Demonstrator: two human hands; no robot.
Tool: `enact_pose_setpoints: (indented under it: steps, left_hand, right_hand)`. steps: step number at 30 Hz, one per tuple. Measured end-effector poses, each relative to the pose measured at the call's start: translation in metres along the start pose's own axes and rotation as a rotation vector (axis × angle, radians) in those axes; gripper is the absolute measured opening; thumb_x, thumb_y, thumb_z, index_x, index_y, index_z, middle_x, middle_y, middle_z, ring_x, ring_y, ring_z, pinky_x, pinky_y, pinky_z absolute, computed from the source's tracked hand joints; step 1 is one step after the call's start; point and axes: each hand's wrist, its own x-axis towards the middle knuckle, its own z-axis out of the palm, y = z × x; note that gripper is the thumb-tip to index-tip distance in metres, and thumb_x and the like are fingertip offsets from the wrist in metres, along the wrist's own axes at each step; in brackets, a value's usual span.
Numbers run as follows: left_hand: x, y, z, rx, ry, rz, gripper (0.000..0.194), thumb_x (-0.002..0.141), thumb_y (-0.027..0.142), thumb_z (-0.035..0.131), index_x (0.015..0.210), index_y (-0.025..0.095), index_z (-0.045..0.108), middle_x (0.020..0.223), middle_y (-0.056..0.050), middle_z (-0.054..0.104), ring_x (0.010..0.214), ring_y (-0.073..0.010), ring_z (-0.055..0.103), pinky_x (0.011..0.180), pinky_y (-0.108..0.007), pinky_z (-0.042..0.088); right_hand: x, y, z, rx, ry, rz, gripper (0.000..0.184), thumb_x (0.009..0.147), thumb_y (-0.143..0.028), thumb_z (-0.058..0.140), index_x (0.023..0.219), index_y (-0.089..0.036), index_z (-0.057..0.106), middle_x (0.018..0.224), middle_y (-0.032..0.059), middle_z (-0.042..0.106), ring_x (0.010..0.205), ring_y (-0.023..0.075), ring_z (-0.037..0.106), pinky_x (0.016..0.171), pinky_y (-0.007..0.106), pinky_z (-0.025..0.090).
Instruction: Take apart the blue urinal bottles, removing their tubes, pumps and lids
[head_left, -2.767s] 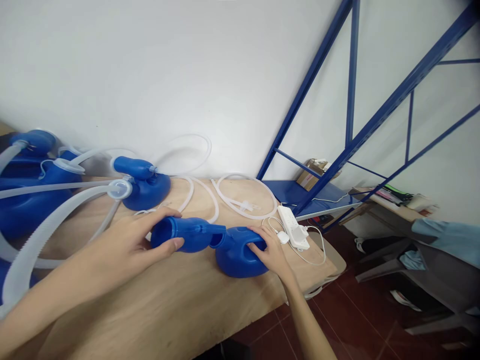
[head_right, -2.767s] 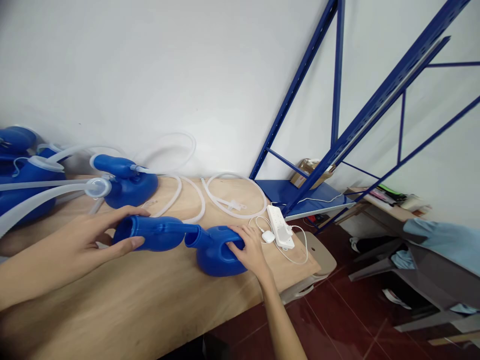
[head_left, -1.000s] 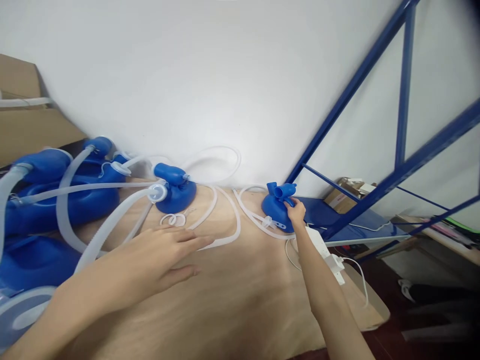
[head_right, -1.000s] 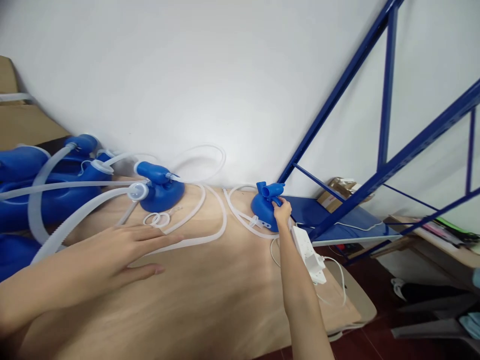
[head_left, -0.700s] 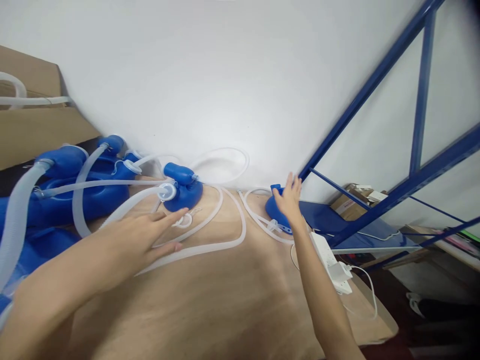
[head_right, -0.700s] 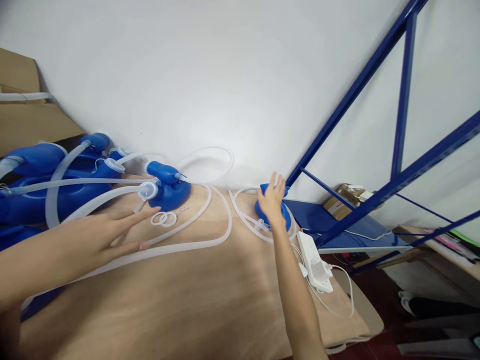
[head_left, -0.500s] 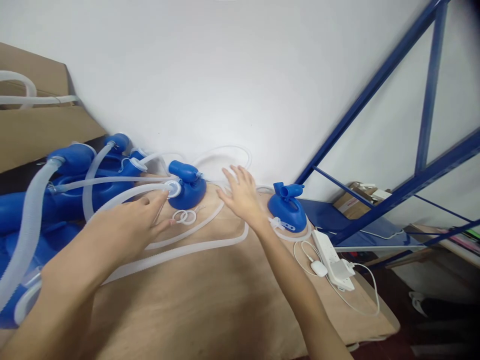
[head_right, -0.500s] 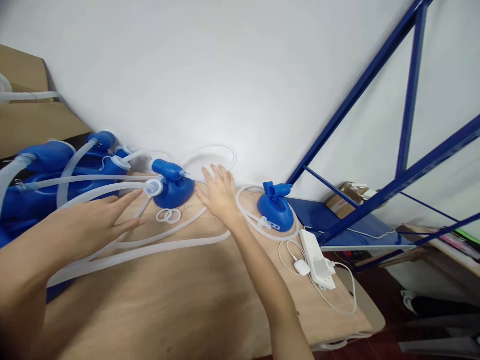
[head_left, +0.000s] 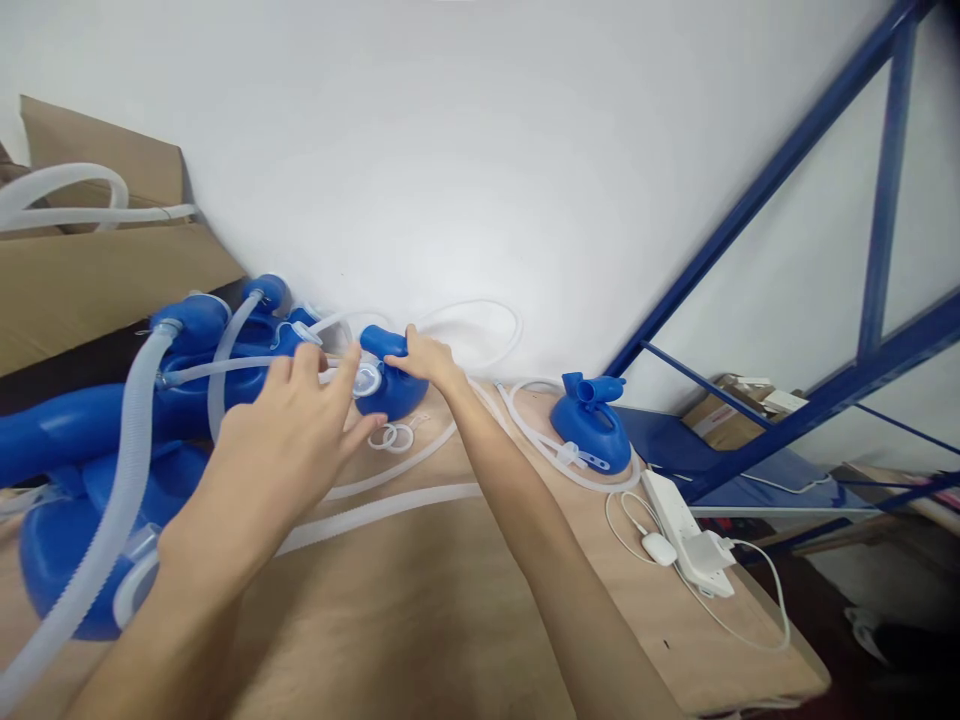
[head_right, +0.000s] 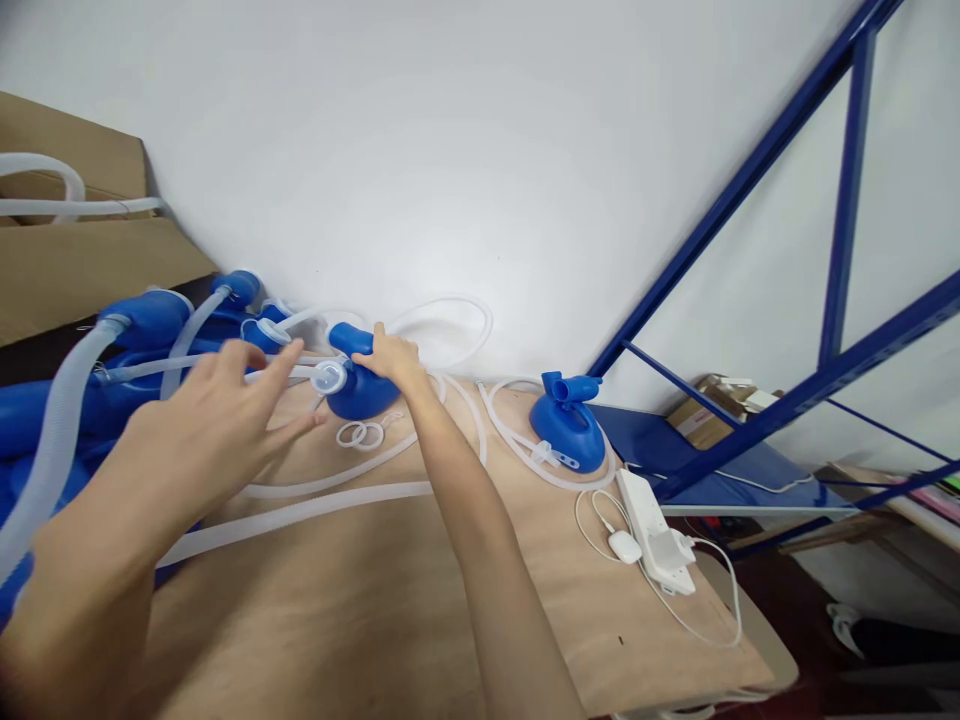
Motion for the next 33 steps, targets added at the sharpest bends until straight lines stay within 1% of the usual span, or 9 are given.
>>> enact_pose_setpoints:
  steps: [2,3,5,8,12,16,20,27,33]
  left_hand:
    - [0.003,0.004,-0.004,0.092,0.142,-0.084,0.066,0.105,0.058,0.046,0.160,0.022,0.047,0.133,-0.024,0.066,0.128,-0.0488,0.058,0.087,-0.051,0.056]
    - [0.006,0.004,-0.004,0.147,0.149,-0.127,0.065,0.105,0.057,0.046,0.158,0.021,0.049,0.131,-0.024,0.067,0.128,-0.0494,0.058,0.091,-0.056,0.055]
    - [0.011,0.002,0.000,0.176,0.001,-0.180,0.058,0.106,0.050,0.042,0.151,0.018,0.057,0.120,-0.025,0.072,0.115,-0.0488,0.066,0.091,-0.060,0.053]
    - [0.017,-0.005,0.010,0.166,-0.261,-0.265,0.048,0.105,0.031,0.035,0.134,0.016,0.070,0.101,-0.025,0.076,0.088,-0.0451,0.075,0.074,-0.056,0.054]
    - [0.020,-0.008,0.011,0.186,-0.305,-0.216,0.047,0.102,0.025,0.032,0.118,0.016,0.075,0.097,-0.025,0.078,0.081,-0.0461,0.076,0.062,-0.050,0.051]
    - [0.021,-0.005,0.006,0.192,-0.360,-0.204,0.041,0.103,0.027,0.036,0.105,0.019,0.076,0.093,-0.021,0.079,0.077,-0.0427,0.076,0.059,-0.046,0.050]
    - [0.024,-0.001,0.001,0.216,-0.432,-0.232,0.038,0.100,0.022,0.037,0.108,0.022,0.073,0.094,-0.019,0.079,0.081,-0.0423,0.076,0.058,-0.043,0.049]
    - [0.028,0.001,-0.001,0.269,-0.539,-0.279,0.045,0.096,0.014,0.036,0.118,0.024,0.074,0.098,-0.016,0.079,0.089,-0.0419,0.076,0.062,-0.043,0.048]
    - [0.024,-0.004,0.004,0.276,-0.507,-0.256,0.055,0.095,0.010,0.033,0.128,0.025,0.074,0.100,-0.016,0.080,0.089,-0.0427,0.077,0.063,-0.044,0.048]
  right_hand:
    - [0.006,-0.001,-0.002,0.012,-0.018,-0.001,0.076,0.094,-0.063,0.067,0.147,-0.014,0.044,0.140,0.0262,0.069,0.130,0.0444,0.066,0.108,0.056,0.049]
    - [0.009,-0.001,-0.002,0.023,-0.028,-0.004,0.076,0.093,-0.063,0.067,0.147,-0.014,0.043,0.141,0.0258,0.069,0.131,0.0439,0.065,0.109,0.056,0.049]
    - [0.017,0.000,-0.002,0.053,-0.055,-0.014,0.076,0.091,-0.062,0.068,0.146,-0.015,0.044,0.142,0.0232,0.070,0.130,0.0419,0.066,0.109,0.054,0.049]
    - [0.030,0.003,0.002,0.112,-0.098,-0.021,0.072,0.090,-0.061,0.067,0.143,-0.017,0.048,0.143,0.0191,0.070,0.124,0.0355,0.070,0.102,0.045,0.054]
    - [0.048,0.004,0.007,0.157,-0.130,0.008,0.077,0.088,-0.067,0.066,0.140,-0.013,0.050,0.141,0.0185,0.070,0.116,0.0294,0.072,0.089,0.035,0.058]
    - [0.059,-0.004,0.002,0.113,-0.135,0.038,0.087,0.083,-0.068,0.073,0.144,-0.011,0.050,0.147,0.0240,0.066,0.126,0.0359,0.068,0.097,0.040,0.056]
    - [0.067,-0.016,-0.007,0.068,-0.153,0.058,0.079,0.084,-0.064,0.073,0.142,-0.013,0.057,0.146,0.0230,0.067,0.129,0.0377,0.068,0.101,0.043,0.055]
    - [0.084,-0.029,-0.007,0.029,-0.153,0.227,0.062,0.091,-0.062,0.064,0.125,-0.012,0.074,0.124,0.0219,0.078,0.116,0.0376,0.076,0.096,0.044,0.060]
    - [0.092,-0.034,-0.004,0.036,-0.139,0.282,0.066,0.091,-0.059,0.067,0.137,-0.012,0.070,0.146,0.0226,0.068,0.138,0.0399,0.064,0.108,0.050,0.056]
